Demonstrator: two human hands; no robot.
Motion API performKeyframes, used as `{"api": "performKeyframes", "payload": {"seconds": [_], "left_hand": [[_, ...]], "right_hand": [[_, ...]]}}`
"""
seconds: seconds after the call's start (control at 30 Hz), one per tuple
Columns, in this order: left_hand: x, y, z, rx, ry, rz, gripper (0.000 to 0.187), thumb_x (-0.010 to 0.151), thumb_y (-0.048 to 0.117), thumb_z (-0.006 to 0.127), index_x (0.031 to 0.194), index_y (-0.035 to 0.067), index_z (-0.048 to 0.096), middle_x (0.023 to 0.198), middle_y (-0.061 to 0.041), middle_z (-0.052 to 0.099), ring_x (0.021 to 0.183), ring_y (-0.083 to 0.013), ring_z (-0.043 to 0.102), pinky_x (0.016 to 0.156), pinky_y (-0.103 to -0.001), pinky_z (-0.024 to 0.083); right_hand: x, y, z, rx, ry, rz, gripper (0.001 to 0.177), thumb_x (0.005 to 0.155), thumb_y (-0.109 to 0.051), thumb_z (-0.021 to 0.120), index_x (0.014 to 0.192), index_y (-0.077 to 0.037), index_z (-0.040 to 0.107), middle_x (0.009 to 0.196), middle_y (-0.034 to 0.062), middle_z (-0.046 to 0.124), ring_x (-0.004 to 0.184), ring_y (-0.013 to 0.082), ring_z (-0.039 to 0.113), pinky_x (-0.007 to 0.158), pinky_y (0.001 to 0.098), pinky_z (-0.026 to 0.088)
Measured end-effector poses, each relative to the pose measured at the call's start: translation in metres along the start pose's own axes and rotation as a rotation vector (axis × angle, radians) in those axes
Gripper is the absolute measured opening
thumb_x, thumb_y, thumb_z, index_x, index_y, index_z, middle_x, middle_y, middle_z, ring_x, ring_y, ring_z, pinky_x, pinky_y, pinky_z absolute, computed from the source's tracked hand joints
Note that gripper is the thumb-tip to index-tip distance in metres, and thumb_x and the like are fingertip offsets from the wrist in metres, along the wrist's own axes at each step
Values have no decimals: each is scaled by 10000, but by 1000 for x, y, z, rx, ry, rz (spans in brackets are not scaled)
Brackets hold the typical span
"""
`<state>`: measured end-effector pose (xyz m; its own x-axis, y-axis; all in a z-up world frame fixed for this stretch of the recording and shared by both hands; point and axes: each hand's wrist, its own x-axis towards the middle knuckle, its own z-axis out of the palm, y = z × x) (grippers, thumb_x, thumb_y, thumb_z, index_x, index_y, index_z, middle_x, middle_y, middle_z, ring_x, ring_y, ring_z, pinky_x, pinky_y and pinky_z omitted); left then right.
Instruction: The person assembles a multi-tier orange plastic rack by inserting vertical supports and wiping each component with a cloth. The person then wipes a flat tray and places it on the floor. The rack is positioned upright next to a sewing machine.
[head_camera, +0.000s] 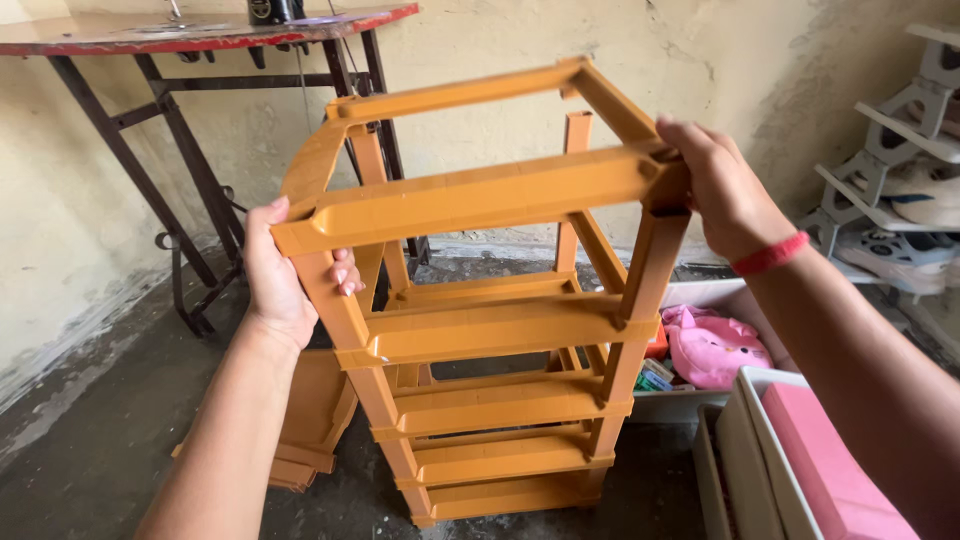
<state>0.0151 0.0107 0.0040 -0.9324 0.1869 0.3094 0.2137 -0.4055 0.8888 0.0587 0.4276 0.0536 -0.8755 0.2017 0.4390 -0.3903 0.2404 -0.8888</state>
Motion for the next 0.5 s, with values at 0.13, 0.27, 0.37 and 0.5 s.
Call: {"api": "performKeyframes", "payload": {"seconds": [0.13,0.27,0.37,0.5], "left_hand": [[-3,1,3,0,1,-3,540,933,581,371,862,75,547,649,-45,494,527,-182,483,554,-378,462],[0,-2,-3,1,10,-32,540,940,580,366,847,81,550,619,-45,492,510,-176,479,520,-370,446],[14,-5,-8,-67,-33,-20,533,945,572,380,847,78,552,599,-56,490,486,-185,469,507,-366,440],[39,-17,-17,-114,-50,-53,534,942,578,390,850,78,554,561,-71,487,462,-194,474,487,-356,427]], "right_hand": [[-8,-4,-7,60,-25,62,366,1038,-316,512,1166,7,631,974,87,667,782,150,661,718,318,556],[-19,-11,-3,26,-35,137,389,1056,-320,431,1190,2,603,973,128,672,778,232,691,713,367,579],[-24,-24,8,14,-18,232,390,1042,-342,401,1203,-22,554,992,133,675,798,282,718,707,390,591],[-28,-33,22,101,21,302,384,1031,-382,414,1242,-71,494,1055,114,625,802,292,716,735,410,609]]}}
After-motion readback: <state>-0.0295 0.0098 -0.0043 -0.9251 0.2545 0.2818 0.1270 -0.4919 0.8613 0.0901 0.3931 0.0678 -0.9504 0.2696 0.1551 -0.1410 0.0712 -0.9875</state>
